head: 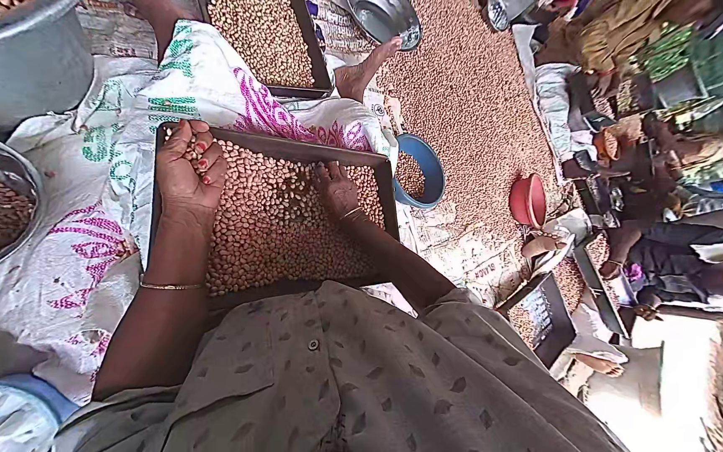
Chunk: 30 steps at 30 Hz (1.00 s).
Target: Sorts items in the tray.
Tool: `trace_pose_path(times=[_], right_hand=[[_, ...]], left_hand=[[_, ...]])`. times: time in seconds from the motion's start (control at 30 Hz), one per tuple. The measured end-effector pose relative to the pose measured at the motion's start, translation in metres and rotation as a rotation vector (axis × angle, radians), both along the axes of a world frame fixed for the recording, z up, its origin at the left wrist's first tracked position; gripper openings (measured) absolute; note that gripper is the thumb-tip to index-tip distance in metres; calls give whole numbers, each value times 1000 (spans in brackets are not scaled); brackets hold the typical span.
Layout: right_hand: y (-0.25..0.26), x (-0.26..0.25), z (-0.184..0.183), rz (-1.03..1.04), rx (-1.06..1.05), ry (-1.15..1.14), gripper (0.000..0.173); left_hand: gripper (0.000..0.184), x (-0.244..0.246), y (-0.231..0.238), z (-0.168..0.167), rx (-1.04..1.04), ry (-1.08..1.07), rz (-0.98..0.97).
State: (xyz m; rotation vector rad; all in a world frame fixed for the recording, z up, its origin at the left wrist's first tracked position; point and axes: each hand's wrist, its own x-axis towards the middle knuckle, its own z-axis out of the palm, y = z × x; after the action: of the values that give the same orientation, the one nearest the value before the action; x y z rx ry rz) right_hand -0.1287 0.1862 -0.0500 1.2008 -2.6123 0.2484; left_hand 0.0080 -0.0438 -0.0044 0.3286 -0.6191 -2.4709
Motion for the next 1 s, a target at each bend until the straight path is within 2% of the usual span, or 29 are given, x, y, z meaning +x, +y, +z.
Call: trace_pose_path(times=[0.1, 0.17, 0.2, 0.33, 0.43, 0.47, 0.53, 0.6, 0.7, 0.83, 1.0], right_hand=[[32, -6, 40, -167, 34, -483, 33], [46, -6, 60, -123, -32, -705, 26], [48, -4, 67, -99, -62, -744, 25], [19, 5, 72, -11, -39, -464, 30], [-28, 18, 57, 234, -174, -501, 22], [-42, 24, 50, 280, -154, -523, 21], [-64, 33, 34, 260, -6, -472, 24], [-74, 39, 21, 202, 55, -346, 26], [-74, 40, 13, 188, 64, -279, 25], [-69, 38, 18, 192, 106, -347, 24], [-68, 36, 7, 235, 23, -288, 22]], left_hand=[[46, 0, 0, 2, 12, -16, -2], [46, -1, 0, 3, -4, -28, -7], [45, -2, 0, 2, -10, -34, -10], [45, -1, 2, 1, -13, -57, -25], [43, -2, 2, 2, -15, -75, -19], [42, -1, 2, 2, -10, -82, -16], [43, -1, 2, 2, -6, -87, -22], [44, -1, 1, 3, -3, -85, -28], [43, -1, 1, 4, -10, -82, -32], [43, -1, 1, 3, -13, -79, -38], [42, -1, 2, 4, 4, -99, -36]])
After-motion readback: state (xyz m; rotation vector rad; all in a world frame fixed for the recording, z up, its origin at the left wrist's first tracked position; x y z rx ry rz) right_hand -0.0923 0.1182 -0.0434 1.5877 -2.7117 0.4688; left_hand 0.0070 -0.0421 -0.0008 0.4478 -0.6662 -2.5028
